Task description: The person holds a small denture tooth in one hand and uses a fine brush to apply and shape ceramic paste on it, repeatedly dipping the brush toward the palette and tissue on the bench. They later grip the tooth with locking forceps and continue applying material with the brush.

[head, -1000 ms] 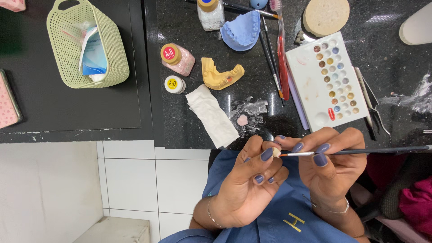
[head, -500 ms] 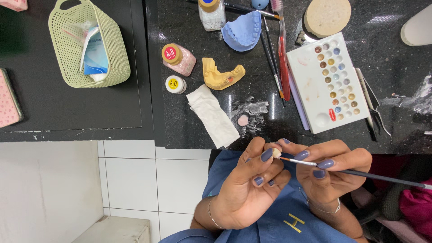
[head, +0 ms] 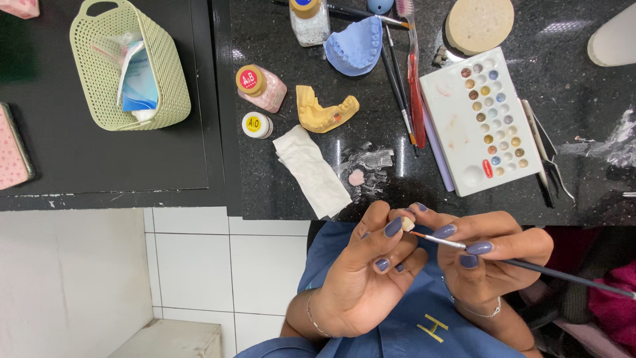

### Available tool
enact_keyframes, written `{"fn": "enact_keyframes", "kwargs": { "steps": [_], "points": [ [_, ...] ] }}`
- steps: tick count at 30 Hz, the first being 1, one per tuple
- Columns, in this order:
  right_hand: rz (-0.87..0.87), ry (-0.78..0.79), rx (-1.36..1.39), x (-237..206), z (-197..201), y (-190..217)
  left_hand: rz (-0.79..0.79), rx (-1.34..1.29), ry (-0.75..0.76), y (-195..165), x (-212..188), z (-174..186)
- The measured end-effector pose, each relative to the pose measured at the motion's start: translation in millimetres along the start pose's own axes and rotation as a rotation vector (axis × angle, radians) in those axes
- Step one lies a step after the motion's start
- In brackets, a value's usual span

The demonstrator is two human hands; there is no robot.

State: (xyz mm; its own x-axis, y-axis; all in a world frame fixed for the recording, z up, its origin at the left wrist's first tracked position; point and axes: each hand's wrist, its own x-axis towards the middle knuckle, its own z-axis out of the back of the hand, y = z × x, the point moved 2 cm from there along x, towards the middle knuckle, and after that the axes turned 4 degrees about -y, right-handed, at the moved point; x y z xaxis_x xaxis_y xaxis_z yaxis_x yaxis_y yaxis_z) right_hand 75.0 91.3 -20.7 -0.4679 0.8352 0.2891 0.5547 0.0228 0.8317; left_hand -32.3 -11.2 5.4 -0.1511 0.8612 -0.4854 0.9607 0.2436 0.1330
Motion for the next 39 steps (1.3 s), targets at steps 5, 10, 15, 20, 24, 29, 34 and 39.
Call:
{"fn": "enact_keyframes", "kwargs": {
  "steps": [5, 10, 15, 20, 24, 29, 34, 39],
  "points": [
    [0.024, 0.071, -0.014, 2, 0, 5, -0.023, 0.024, -0.004, 0, 0, -1],
    [-0.055, 0.490, -0.065, 16, 25, 17, -0.060, 0.059, -0.003, 1, 1, -3],
    [-0.014, 0.373, -0.116, 4, 33, 13, -0.061, 0.073, -0.024, 2, 0, -3],
    [0.093, 0.160, -0.102, -1, 8, 5, -0.057, 0.051, -0.008, 2, -1, -2],
    [0.100, 0.139, -0.062, 6, -4, 10, -0.053, 0.056, -0.011, 2, 0, -2],
    [0.083, 0.154, 0.017, 7, -2, 9, -0.056, 0.059, 0.005, 3, -1, -3],
    [0.089, 0.225, -0.023, 8, 8, 7, -0.041, 0.047, 0.002, 3, -1, -2],
    [0.111, 0.177, 0.039, 8, 11, 5, -0.029, 0.045, 0.013, 3, -2, -2]
  ]
}}
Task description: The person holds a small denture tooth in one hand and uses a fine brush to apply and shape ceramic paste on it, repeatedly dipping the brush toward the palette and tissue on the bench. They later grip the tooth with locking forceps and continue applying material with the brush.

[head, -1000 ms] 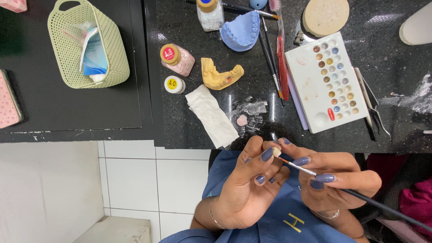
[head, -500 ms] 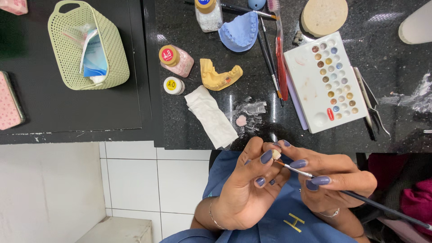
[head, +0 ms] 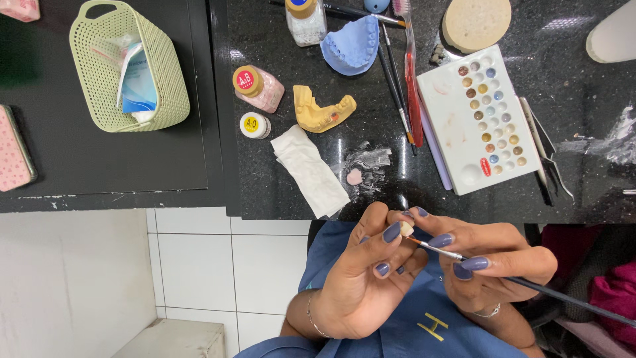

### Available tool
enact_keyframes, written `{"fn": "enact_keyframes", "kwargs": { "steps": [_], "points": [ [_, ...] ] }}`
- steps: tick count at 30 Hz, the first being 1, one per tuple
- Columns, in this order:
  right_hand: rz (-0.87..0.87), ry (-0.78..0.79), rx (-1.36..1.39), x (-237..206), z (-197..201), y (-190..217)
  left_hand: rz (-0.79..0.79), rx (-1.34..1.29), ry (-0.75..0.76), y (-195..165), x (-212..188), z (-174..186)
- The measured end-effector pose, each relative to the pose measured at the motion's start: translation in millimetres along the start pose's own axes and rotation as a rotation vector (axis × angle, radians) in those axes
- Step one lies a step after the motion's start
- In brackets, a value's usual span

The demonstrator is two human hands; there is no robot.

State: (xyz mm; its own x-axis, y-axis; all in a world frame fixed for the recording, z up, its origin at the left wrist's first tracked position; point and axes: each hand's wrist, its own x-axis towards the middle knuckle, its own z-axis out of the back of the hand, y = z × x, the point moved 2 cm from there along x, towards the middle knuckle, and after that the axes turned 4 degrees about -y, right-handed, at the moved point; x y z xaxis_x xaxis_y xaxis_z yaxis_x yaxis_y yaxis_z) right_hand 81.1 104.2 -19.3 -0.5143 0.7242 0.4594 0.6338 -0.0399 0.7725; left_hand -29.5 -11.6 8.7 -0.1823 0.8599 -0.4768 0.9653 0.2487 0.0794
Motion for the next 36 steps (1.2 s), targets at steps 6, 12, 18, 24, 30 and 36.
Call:
{"fn": "enact_keyframes", "kwargs": {
  "steps": [6, 12, 18, 24, 30, 36],
  "points": [
    [-0.036, -0.041, -0.006, -5, -4, 1, 0.008, -0.017, 0.025, 0, 0, 0],
    [-0.011, 0.012, 0.020, -5, 3, -1, 0.012, -0.009, 0.012, 0, 1, 1],
    [-0.026, 0.022, -0.012, -11, 10, -1, 0.006, -0.004, 0.002, 1, 1, 1],
    [-0.043, 0.235, -0.060, 1, 22, 3, 0.006, 0.007, -0.013, 0, 1, 1],
    [0.017, 0.171, -0.075, 3, 11, 1, -0.001, 0.010, -0.025, 0, 2, 0],
    [0.033, 0.085, -0.150, 5, -5, 2, -0.008, 0.012, -0.008, 0, 1, -1]
  ]
}}
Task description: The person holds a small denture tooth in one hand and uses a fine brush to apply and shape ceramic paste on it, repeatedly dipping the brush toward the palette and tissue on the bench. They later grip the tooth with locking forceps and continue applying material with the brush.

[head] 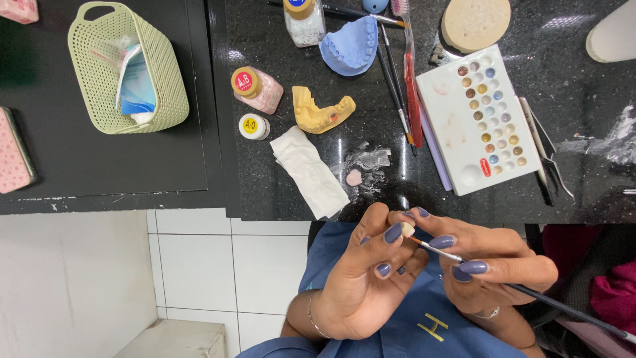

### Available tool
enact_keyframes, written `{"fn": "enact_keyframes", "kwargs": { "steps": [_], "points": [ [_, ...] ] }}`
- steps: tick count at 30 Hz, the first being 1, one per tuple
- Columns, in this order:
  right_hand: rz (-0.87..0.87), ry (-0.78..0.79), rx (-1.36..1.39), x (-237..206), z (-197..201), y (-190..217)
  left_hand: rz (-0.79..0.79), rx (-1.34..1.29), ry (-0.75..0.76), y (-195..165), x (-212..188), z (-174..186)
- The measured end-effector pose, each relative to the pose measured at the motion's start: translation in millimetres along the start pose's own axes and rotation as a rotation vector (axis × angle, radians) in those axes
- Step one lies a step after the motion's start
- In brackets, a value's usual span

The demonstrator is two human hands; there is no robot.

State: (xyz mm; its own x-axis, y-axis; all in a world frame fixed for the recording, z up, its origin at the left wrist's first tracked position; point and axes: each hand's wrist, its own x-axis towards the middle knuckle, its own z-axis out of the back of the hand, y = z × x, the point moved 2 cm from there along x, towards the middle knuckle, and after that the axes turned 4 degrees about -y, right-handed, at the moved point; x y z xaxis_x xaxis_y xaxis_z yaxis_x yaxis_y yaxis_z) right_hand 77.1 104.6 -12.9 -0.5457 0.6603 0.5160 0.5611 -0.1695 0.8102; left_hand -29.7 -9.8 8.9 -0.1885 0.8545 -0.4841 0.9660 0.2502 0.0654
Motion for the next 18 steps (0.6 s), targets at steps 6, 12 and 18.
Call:
{"fn": "enact_keyframes", "kwargs": {
  "steps": [6, 12, 18],
  "points": [
    [0.035, -0.057, -0.053, -1.8, -6.4, 0.6, 0.008, -0.021, 0.009, 0.1, -0.8, 1.2],
    [-0.007, -0.093, -0.014, 2.2, -8.4, 2.4, 0.033, -0.035, 0.028, -1.3, -0.8, 1.2],
    [-0.079, -0.103, 0.014, -3.3, -6.6, 6.4, 0.060, -0.036, 0.044, -2.7, -1.8, -1.3]
  ]
}}
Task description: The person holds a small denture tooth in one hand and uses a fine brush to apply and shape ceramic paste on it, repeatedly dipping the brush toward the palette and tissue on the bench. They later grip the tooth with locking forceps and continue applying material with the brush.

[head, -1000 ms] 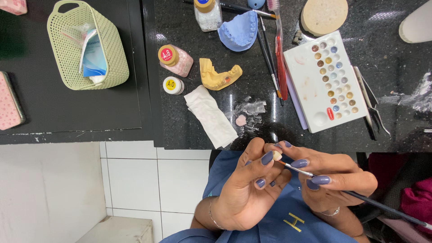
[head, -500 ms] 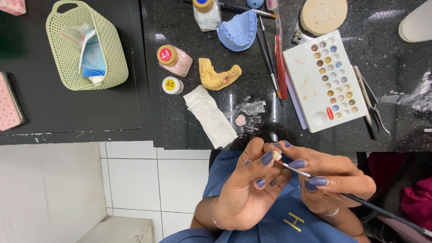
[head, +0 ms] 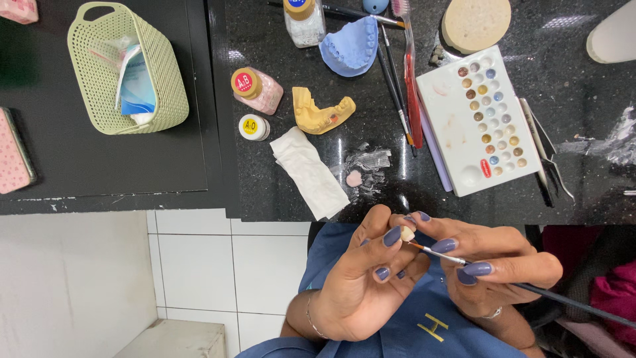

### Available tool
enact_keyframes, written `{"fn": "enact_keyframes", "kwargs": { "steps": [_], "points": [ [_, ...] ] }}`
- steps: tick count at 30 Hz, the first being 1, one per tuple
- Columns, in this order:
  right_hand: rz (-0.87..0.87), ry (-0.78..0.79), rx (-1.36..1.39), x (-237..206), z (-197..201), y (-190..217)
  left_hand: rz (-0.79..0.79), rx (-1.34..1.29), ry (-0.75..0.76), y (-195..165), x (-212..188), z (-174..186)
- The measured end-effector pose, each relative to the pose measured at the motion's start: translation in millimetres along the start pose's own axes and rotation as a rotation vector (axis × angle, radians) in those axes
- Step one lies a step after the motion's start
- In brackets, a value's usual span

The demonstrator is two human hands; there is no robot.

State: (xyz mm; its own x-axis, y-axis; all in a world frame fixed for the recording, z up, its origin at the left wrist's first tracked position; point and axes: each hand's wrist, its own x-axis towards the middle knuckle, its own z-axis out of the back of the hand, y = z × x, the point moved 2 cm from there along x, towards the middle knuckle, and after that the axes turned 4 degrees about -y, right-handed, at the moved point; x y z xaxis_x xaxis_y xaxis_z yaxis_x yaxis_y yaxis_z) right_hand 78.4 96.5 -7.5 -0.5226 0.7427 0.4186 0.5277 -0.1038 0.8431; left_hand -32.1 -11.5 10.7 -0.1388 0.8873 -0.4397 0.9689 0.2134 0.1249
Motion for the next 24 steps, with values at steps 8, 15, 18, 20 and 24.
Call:
{"fn": "enact_keyframes", "kwargs": {
  "steps": [8, 15, 18, 20, 24],
  "points": [
    [-0.003, 0.095, -0.135, 17, -1, 6, 0.009, -0.004, 0.009, 0, 0, 0],
    [-0.031, 0.122, -0.123, -5, 16, 15, -0.018, 0.014, -0.021, 0, 1, 0],
    [-0.130, 0.093, -0.058, -13, 27, 11, -0.012, 0.011, -0.031, -1, 2, -1],
    [-0.140, 0.104, -0.068, -12, 31, 10, -0.012, 0.014, -0.041, -1, 2, -1],
    [-0.220, 0.271, -0.095, -3, 32, 13, -0.010, 0.012, -0.042, -1, 1, -2]
  ]
}}
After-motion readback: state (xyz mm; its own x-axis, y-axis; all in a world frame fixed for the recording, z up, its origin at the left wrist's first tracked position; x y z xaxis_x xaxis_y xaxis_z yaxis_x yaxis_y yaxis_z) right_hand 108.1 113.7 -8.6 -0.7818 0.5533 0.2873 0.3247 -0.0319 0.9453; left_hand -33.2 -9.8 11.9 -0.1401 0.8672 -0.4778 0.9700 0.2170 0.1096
